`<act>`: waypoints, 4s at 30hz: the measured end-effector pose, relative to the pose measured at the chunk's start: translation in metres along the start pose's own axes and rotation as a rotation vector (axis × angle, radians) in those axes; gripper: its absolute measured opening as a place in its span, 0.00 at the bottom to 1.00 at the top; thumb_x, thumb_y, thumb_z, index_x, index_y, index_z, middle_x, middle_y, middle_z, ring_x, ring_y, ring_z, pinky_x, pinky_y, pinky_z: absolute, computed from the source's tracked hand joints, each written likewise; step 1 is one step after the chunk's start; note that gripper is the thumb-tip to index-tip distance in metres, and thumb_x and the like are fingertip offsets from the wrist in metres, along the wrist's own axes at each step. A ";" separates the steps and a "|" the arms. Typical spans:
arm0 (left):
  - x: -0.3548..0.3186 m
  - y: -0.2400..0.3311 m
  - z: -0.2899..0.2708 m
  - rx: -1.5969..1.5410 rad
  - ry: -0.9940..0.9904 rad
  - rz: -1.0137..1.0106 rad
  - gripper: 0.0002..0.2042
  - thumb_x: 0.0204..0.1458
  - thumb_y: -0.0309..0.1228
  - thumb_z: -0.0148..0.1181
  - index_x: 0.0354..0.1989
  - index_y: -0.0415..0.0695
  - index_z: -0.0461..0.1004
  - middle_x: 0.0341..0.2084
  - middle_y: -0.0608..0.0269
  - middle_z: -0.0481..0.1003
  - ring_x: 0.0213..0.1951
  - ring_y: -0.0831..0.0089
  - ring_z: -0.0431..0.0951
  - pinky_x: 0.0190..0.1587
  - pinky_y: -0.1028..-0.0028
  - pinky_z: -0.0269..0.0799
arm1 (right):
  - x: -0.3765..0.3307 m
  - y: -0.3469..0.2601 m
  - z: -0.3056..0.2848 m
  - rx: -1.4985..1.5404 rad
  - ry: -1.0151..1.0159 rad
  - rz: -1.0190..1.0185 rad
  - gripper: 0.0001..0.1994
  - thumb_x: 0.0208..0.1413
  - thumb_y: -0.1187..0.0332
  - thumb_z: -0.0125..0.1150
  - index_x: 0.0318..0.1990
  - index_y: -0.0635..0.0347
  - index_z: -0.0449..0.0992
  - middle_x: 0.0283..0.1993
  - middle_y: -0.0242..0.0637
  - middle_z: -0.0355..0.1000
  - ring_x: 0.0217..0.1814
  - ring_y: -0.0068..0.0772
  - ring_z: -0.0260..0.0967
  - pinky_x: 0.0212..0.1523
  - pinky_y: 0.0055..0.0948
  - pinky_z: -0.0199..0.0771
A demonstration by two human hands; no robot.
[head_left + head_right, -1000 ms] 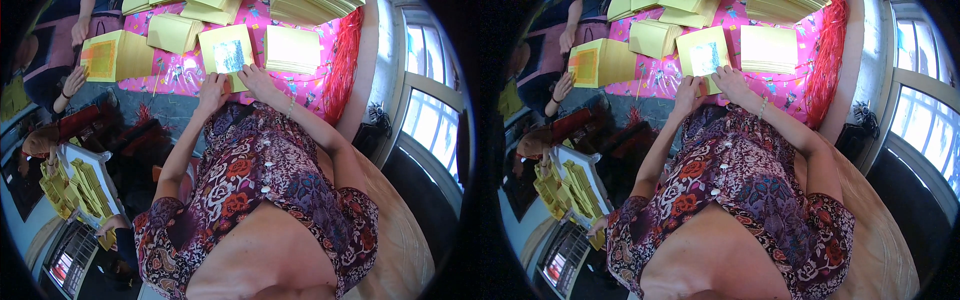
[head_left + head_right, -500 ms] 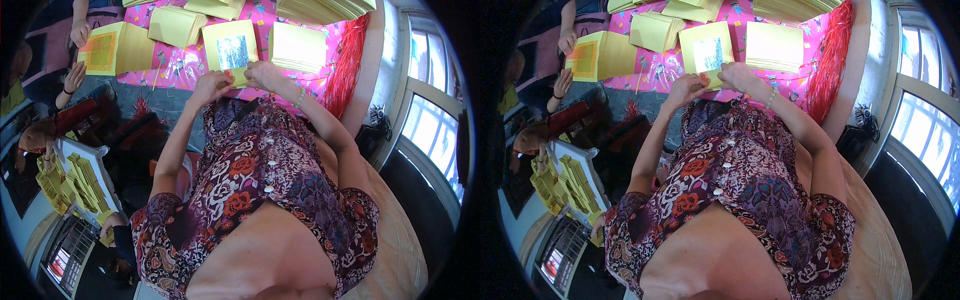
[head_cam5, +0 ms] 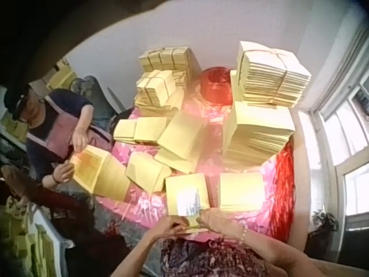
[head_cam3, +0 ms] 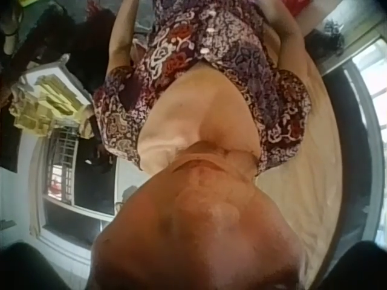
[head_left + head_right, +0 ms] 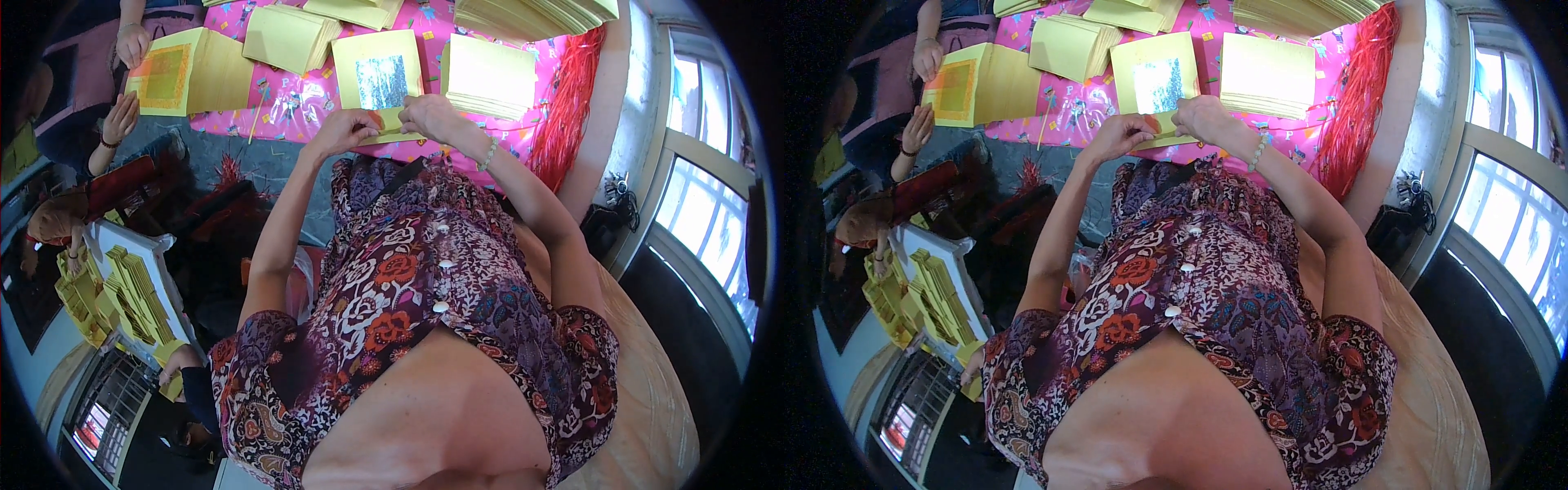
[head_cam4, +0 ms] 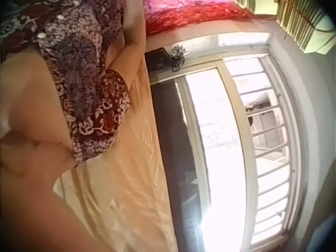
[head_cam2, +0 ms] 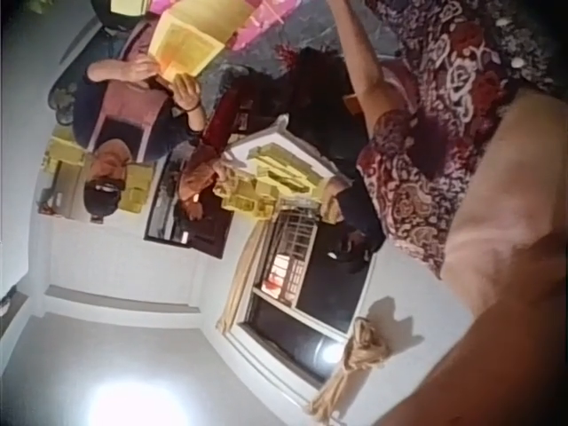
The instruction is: Folding and bundling stacks of yellow joss paper with red string.
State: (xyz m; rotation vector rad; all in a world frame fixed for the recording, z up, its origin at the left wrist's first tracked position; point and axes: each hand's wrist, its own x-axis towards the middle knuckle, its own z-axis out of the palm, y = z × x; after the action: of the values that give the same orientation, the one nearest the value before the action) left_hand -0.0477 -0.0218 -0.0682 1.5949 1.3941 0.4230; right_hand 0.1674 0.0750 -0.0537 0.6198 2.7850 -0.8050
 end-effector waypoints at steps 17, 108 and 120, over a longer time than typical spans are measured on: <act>0.005 0.000 -0.005 -0.124 -0.019 -0.049 0.05 0.49 0.27 0.61 0.33 0.43 0.78 0.28 0.61 0.77 0.30 0.73 0.76 0.34 0.74 0.70 | 0.002 0.004 -0.007 0.024 0.030 0.001 0.13 0.52 0.56 0.59 0.31 0.56 0.78 0.33 0.40 0.71 0.37 0.41 0.73 0.36 0.39 0.73; 0.046 0.078 -0.074 0.168 0.790 -0.218 0.15 0.49 0.33 0.62 0.44 0.48 0.67 0.21 0.57 0.67 0.23 0.63 0.69 0.27 0.63 0.64 | 0.042 -0.019 -0.076 0.273 0.765 0.810 0.18 0.53 0.60 0.59 0.38 0.68 0.65 0.39 0.57 0.66 0.43 0.58 0.67 0.42 0.48 0.69; 0.061 0.102 -0.056 0.425 0.650 -0.339 0.15 0.45 0.21 0.57 0.42 0.45 0.66 0.39 0.50 0.65 0.37 0.50 0.74 0.38 0.57 0.70 | 0.037 -0.015 -0.073 0.288 0.698 0.861 0.19 0.52 0.59 0.59 0.40 0.66 0.65 0.42 0.54 0.67 0.46 0.56 0.66 0.46 0.47 0.67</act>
State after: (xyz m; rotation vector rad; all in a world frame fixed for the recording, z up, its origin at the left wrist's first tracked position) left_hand -0.0130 0.0662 0.0233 1.5643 2.3353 0.4836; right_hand 0.1237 0.1158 0.0039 2.2953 2.4213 -0.8729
